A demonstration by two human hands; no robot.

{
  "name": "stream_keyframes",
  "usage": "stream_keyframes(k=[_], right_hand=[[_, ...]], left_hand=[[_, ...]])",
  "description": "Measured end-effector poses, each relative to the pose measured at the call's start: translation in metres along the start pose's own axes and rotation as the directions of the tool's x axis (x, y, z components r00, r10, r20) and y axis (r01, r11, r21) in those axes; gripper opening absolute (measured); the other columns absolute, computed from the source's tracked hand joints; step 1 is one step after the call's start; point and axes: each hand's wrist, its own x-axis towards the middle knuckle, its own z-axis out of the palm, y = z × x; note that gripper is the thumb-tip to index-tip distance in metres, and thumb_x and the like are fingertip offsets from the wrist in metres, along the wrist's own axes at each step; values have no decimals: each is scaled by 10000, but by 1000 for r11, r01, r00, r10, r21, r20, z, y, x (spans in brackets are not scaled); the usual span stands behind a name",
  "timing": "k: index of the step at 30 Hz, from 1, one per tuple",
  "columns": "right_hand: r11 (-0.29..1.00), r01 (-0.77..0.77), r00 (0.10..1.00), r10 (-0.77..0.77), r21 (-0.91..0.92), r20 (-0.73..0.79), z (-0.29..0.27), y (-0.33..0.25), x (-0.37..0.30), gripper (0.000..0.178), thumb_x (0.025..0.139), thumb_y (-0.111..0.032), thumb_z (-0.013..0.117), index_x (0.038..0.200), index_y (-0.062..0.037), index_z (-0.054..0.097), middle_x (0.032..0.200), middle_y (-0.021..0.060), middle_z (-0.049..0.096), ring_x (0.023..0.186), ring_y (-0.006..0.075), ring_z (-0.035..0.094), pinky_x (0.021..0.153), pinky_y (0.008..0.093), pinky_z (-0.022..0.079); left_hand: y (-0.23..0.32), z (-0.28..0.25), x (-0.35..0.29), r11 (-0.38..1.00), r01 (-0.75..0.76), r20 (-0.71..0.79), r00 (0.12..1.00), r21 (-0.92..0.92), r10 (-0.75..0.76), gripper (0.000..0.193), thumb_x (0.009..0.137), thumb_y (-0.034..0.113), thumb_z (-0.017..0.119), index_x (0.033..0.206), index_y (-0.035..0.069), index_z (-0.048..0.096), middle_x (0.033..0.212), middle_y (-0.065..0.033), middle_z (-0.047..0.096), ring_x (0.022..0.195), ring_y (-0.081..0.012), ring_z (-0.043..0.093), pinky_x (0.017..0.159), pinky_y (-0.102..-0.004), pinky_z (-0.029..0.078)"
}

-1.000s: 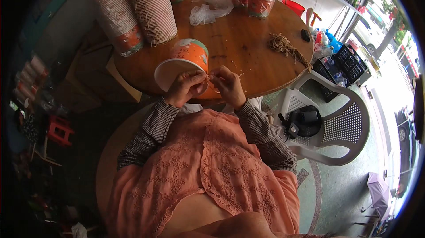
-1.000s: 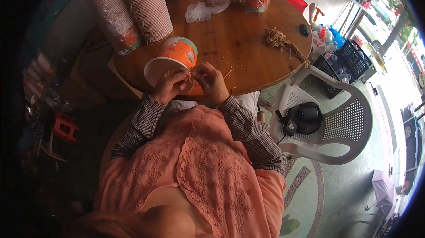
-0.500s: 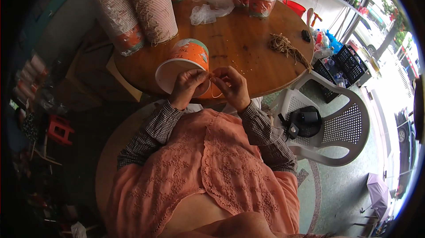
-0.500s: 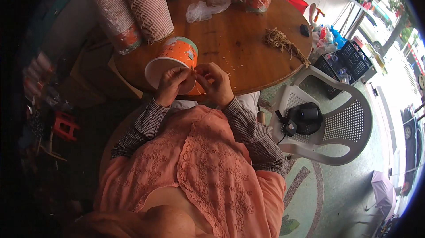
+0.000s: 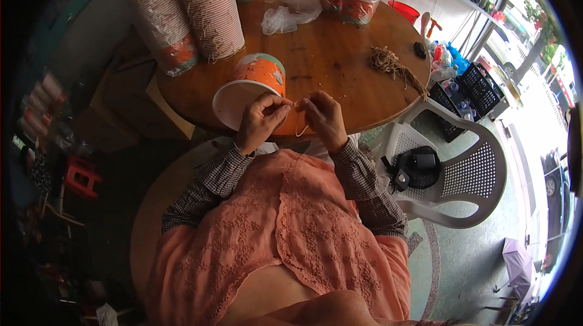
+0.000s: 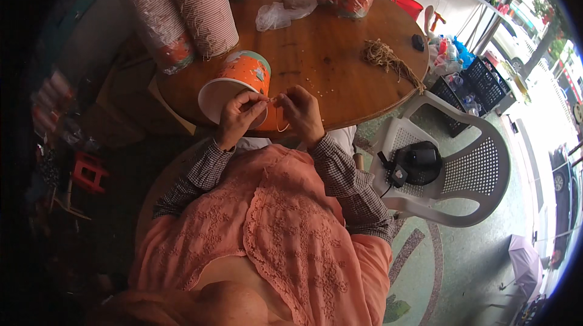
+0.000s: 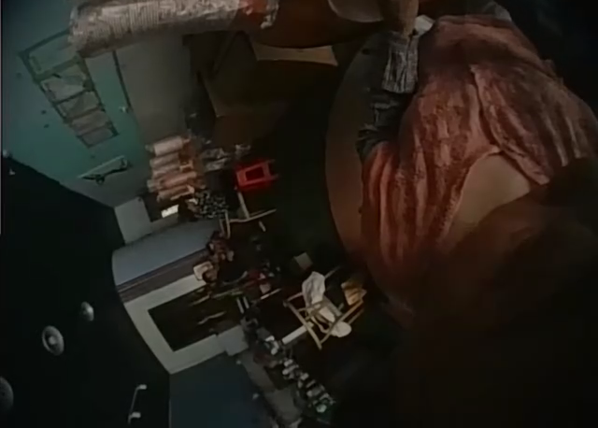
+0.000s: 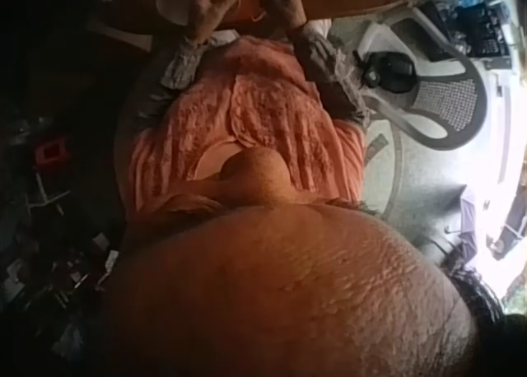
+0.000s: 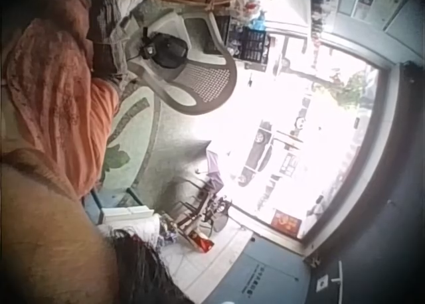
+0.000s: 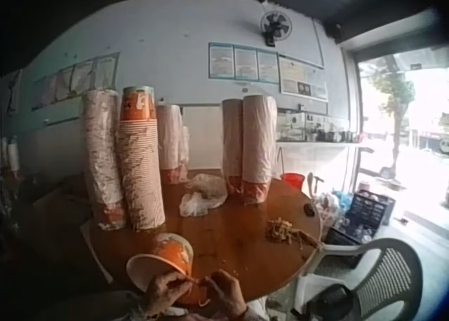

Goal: The person is attaching thin strings to paper buckets to create handles for holiday-themed packaging.

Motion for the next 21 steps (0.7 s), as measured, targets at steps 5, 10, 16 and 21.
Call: stream_keyframes(k=[5,10,16,21], right_hand=[[984,-127,985,109,126,136,1,-7,-7,188,1000,-220,471,1036,-35,467,778,77,654,464,62,486,419,197,389],[966,-132,988,111,222,105,3,-4,-9,178,1007,-246,462,1042,-74,436,635,43,576,449,78,484,385,223,370],[991,-32,999,31,127,10,3,-4,-9,180,1000,-231,482,1021,-56,443,574,13,504,442,76,454,385,224,341],[995,-32,999,36,93,-35,3,-9,-11,179,990,-220,505,984,-49,452,568,11,492,447,73,450,392,224,336]], left_hand=[[-4,0,-1,998,-50,-15,999,32,51,134,931,100,598,995,-11,634,825,12,607,697,-21,540,622,-166,443],[-5,-1,1,977,-143,-36,988,157,150,115,928,81,589,976,-16,629,819,-3,608,695,-37,549,622,-178,450],[12,0,-2,985,-91,-35,995,149,97,100,915,69,595,947,-18,631,826,-20,627,721,-76,582,634,-227,472],[4,-3,-1,919,-202,-18,975,339,221,103,900,78,615,966,4,643,837,-31,632,727,-86,571,675,-220,464]])
